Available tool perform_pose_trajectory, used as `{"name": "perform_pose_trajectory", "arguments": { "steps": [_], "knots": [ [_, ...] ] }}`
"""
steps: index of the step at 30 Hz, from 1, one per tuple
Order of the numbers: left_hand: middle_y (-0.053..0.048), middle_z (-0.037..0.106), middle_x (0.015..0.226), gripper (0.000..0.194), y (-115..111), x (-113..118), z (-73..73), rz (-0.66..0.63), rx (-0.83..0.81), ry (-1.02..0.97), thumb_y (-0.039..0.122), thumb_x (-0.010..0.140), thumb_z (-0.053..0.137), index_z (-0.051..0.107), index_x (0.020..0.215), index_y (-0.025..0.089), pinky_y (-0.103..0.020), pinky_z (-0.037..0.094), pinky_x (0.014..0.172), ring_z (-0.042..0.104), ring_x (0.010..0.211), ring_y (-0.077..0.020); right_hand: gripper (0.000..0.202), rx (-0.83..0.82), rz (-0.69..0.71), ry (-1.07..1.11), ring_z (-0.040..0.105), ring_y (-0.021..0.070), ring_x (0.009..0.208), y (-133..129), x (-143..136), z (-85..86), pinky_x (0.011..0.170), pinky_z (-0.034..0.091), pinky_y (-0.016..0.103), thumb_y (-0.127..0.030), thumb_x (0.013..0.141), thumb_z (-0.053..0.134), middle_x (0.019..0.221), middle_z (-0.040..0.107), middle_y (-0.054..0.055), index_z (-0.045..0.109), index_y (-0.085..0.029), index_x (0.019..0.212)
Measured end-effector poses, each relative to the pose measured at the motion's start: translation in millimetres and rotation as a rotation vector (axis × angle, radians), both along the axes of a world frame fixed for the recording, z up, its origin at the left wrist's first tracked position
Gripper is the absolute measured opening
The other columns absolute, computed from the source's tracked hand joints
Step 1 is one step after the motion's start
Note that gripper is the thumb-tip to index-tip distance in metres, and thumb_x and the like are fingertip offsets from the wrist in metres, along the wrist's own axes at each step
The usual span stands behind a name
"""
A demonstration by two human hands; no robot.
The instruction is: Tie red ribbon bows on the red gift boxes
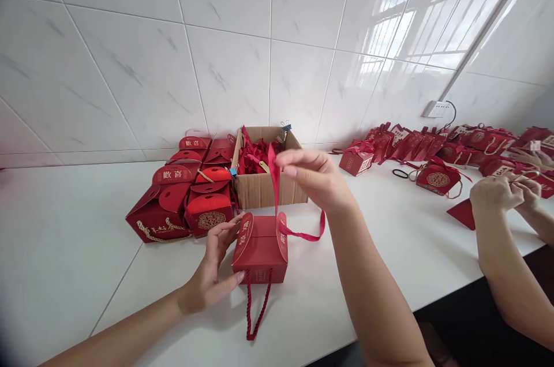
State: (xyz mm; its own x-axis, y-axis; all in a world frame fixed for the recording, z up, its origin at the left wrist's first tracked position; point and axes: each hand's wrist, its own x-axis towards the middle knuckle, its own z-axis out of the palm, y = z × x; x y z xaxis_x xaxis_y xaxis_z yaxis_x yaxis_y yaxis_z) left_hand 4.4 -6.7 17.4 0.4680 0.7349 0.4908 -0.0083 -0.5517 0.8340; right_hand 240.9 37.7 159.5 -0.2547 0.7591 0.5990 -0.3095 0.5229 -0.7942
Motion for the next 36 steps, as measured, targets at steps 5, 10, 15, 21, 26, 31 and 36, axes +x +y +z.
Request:
{"name": "perform_pose_trajectory", "arguments": {
  "steps": [5, 10, 15, 21, 26, 31, 36],
  "knots": [
    [-0.011, 0.047, 0.114, 0.035, -8.0, 2.0, 39.2, 0.344, 0.135, 0.193, 0.032, 0.080, 0.054, 0.035, 0.108, 0.022, -0.045, 0.039, 0.095, 0.048, 0.108, -0.0240, 0.010, 0.148, -0.227, 0.126, 0.064, 0.0158, 0.085, -13.2, 0.9, 28.0, 0.086, 0.052, 0.036, -0.033, 0.073, 0.072, 0.085, 0.068, -0.002, 0.071, -0.030, 0.083],
    [-0.002, 0.053, 0.067, 0.037, -15.9, 5.4, 111.8, 0.296, -0.024, 0.916, 0.055, 0.079, 0.050, 0.043, 0.065, 0.021, -0.030, 0.039, 0.060, 0.049, 0.068, -0.0197, 0.012, 0.065, -0.066, 0.003, 0.062, 0.0134, 0.074, -20.5, -7.1, 24.3, 0.071, 0.054, 0.031, -0.028, 0.074, 0.073, 0.078, 0.065, 0.000, 0.069, -0.023, 0.083],
    [0.002, 0.030, 0.046, 0.047, -10.8, 12.5, 145.8, 0.262, -0.110, 1.174, 0.050, 0.078, 0.047, 0.024, 0.051, 0.019, -0.029, 0.017, 0.042, 0.025, 0.043, -0.0122, 0.013, -0.125, 0.154, -0.365, 0.051, 0.0072, 0.057, -19.5, -9.2, 26.4, 0.051, 0.042, 0.021, -0.028, 0.079, 0.068, 0.068, 0.057, -0.002, 0.061, -0.017, 0.082],
    [0.003, 0.027, 0.049, 0.030, 4.2, 10.1, 151.8, 0.208, -0.283, 1.191, 0.032, 0.070, 0.050, 0.030, 0.052, 0.019, -0.029, 0.011, 0.041, 0.018, 0.041, -0.0098, 0.011, -0.151, 0.136, -0.698, 0.048, 0.0077, 0.061, -4.3, -13.5, 15.5, 0.051, 0.037, 0.020, -0.025, 0.080, 0.061, 0.073, 0.057, -0.002, 0.052, -0.019, 0.081],
    [0.001, 0.056, 0.058, 0.021, 15.8, 0.8, 157.7, 0.068, -0.383, 1.166, 0.033, 0.071, 0.050, 0.055, 0.056, 0.019, -0.027, 0.021, 0.043, 0.036, 0.045, -0.0114, 0.009, -0.098, 0.173, -0.941, 0.050, 0.0090, 0.063, 10.2, -27.5, -0.6, 0.054, 0.040, 0.021, -0.025, 0.077, 0.060, 0.074, 0.058, -0.001, 0.055, -0.018, 0.078],
    [-0.003, 0.070, 0.072, 0.025, 25.1, -7.3, 158.8, -0.153, -0.445, 1.087, 0.037, 0.078, 0.052, 0.065, 0.069, 0.018, -0.025, 0.041, 0.065, 0.060, 0.072, -0.0178, 0.015, -0.110, 0.256, -1.014, 0.048, 0.0081, 0.059, 15.1, -40.1, -7.7, 0.051, 0.038, 0.020, -0.032, 0.077, 0.062, 0.071, 0.057, -0.002, 0.057, -0.018, 0.080],
    [-0.002, 0.070, 0.071, 0.027, 24.9, -9.8, 158.2, -0.140, -0.434, 1.105, 0.039, 0.082, 0.050, 0.066, 0.072, 0.019, -0.025, 0.041, 0.066, 0.061, 0.073, -0.0180, 0.012, -0.129, 0.322, -0.996, 0.047, 0.0075, 0.059, 16.1, -43.0, -9.5, 0.049, 0.037, 0.018, -0.029, 0.077, 0.061, 0.069, 0.056, -0.003, 0.057, -0.018, 0.080]
  ]
}}
